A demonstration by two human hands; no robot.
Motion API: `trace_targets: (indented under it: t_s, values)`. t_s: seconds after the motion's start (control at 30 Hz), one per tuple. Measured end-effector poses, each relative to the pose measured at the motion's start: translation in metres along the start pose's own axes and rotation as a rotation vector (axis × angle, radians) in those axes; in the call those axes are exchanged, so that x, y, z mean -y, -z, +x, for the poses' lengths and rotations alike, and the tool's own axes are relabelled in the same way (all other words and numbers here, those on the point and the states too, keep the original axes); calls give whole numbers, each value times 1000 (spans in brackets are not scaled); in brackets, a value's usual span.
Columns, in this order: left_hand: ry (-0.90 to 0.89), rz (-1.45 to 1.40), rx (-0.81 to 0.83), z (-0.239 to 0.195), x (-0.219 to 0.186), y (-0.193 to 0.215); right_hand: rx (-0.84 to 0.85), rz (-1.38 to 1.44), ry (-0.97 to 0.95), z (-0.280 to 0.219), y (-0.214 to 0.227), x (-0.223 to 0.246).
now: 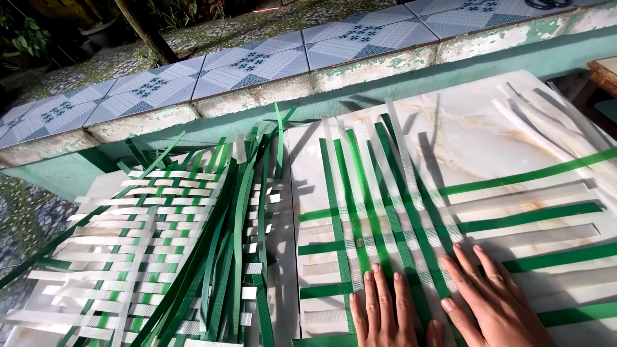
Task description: Weaving horizontal plastic strips through vertical ones to create a woven mat or bag component.
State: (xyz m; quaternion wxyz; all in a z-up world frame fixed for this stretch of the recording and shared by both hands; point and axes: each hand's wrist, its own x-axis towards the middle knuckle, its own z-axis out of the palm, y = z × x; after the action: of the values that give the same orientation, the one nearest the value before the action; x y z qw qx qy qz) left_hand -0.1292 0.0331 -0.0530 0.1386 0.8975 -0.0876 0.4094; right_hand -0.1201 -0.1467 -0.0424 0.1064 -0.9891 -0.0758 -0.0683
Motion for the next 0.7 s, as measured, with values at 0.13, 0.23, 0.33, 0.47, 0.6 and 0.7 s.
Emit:
trace_targets:
  t_s: [0.13,0.23,0.33,0.47,0.6,0.7]
  values:
    - [19,-12,45,3,-2,6,14,53,-41,0,9,8]
    - [8,5,62,1,-1,6,-9,60,-33,-2,10,9]
    - [16,-8,30,1,-2,3,-5,1,4,0,8,7]
    - [12,33,-36,-2,-1,-8,26,-39,5,1,-1,0]
    - [15,44,-58,-3,0,-11,8,-101,26,0,-8,-4]
    - [18,42,-81,-1,0,-10,-39,-65,26,-1,-3,0]
